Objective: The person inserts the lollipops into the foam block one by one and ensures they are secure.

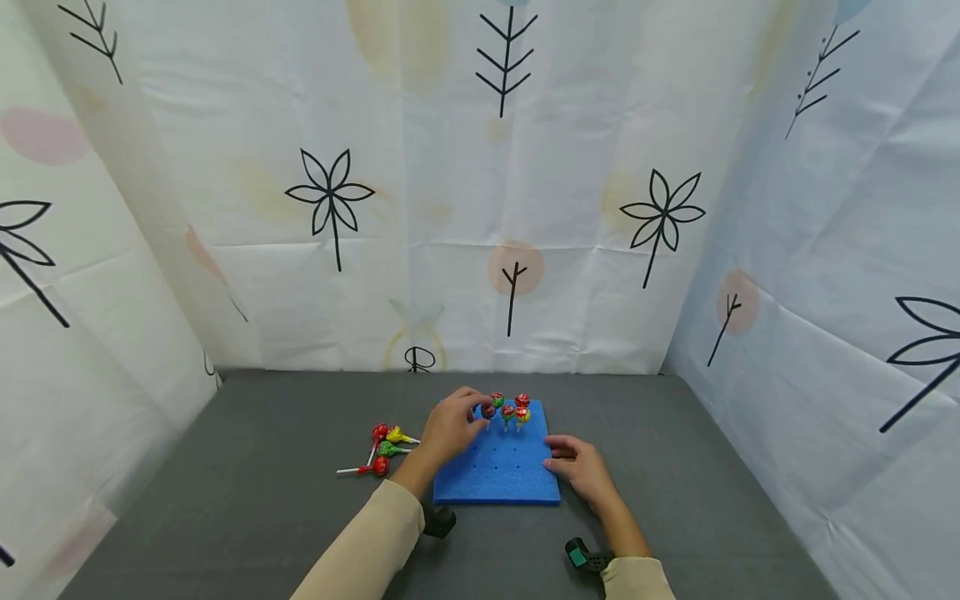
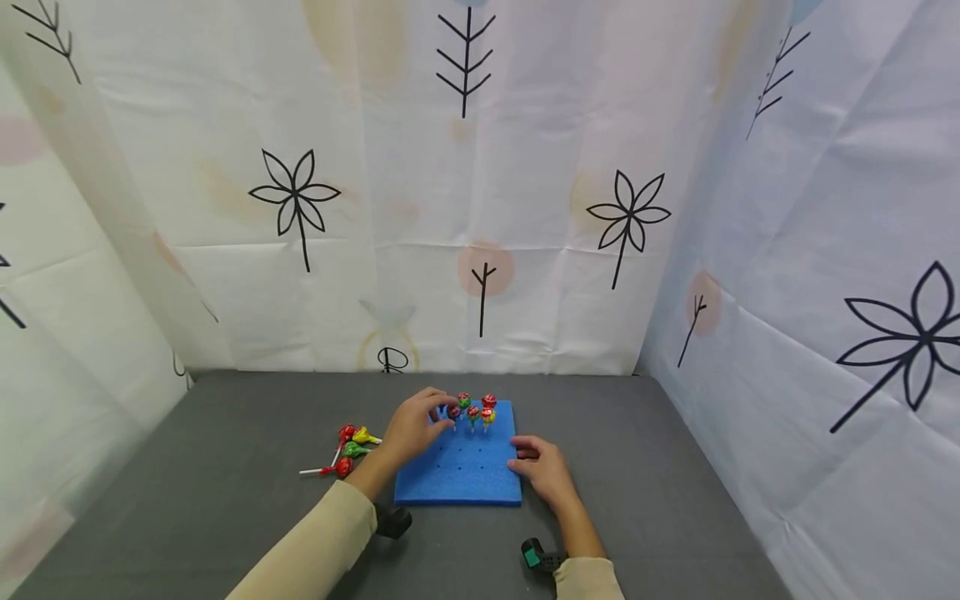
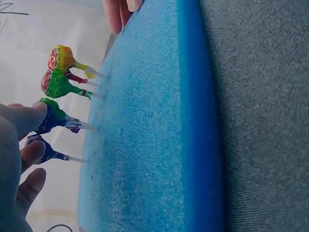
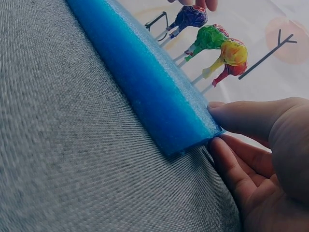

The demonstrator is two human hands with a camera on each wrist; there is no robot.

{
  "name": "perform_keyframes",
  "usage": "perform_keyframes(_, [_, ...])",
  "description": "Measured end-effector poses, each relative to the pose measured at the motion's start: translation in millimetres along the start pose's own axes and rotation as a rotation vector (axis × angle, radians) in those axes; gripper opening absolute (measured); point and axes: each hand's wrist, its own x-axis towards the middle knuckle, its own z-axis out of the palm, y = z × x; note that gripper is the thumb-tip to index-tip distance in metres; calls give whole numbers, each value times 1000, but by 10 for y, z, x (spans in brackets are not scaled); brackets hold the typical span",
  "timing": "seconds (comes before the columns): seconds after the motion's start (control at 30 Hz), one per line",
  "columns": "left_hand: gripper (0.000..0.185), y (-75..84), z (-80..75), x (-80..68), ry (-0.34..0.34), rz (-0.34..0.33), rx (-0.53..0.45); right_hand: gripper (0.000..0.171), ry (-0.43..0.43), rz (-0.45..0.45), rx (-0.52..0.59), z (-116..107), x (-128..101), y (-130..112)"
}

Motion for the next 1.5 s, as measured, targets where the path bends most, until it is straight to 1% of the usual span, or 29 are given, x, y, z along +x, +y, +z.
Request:
perform_keyframes(0.13, [28, -4, -16, 0, 29, -1, -40, 31, 0, -12, 7, 1, 4, 4])
perform_keyframes(0.33, [26, -29, -50, -17, 73, 27, -72, 31, 2, -17, 19, 3, 12, 10])
perform_keyframes(0.5, [23, -42, -101, -50, 89, 36, -107, 31, 3, -19, 16, -1, 8, 12])
perform_keyframes(0.63, [21, -59, -135, -109, 97, 17, -159, 31, -2, -17, 12, -3, -8, 5])
perform_keyframes(0.73, [20, -78, -163, -169, 108, -10, -213, 32, -2, -14, 1, -1, -18, 6])
perform_keyframes(0.83, [19, -116, -194, -228, 118, -14, -234, 32, 1, 2, -1, -1, -24, 7])
perform_keyframes(1.03, [17, -223, -246, -365, 112, -17, -210, 32, 4, -5, -9, -2, -7, -8])
perform_keyframes(1.27, [16, -310, -264, -527, 112, -64, -142, 32, 7, -16, -9, -1, 3, -22])
perform_keyframes(1.5, [17, -322, -294, -652, 127, -39, -148, 32, 1, -11, -2, 6, -4, -14])
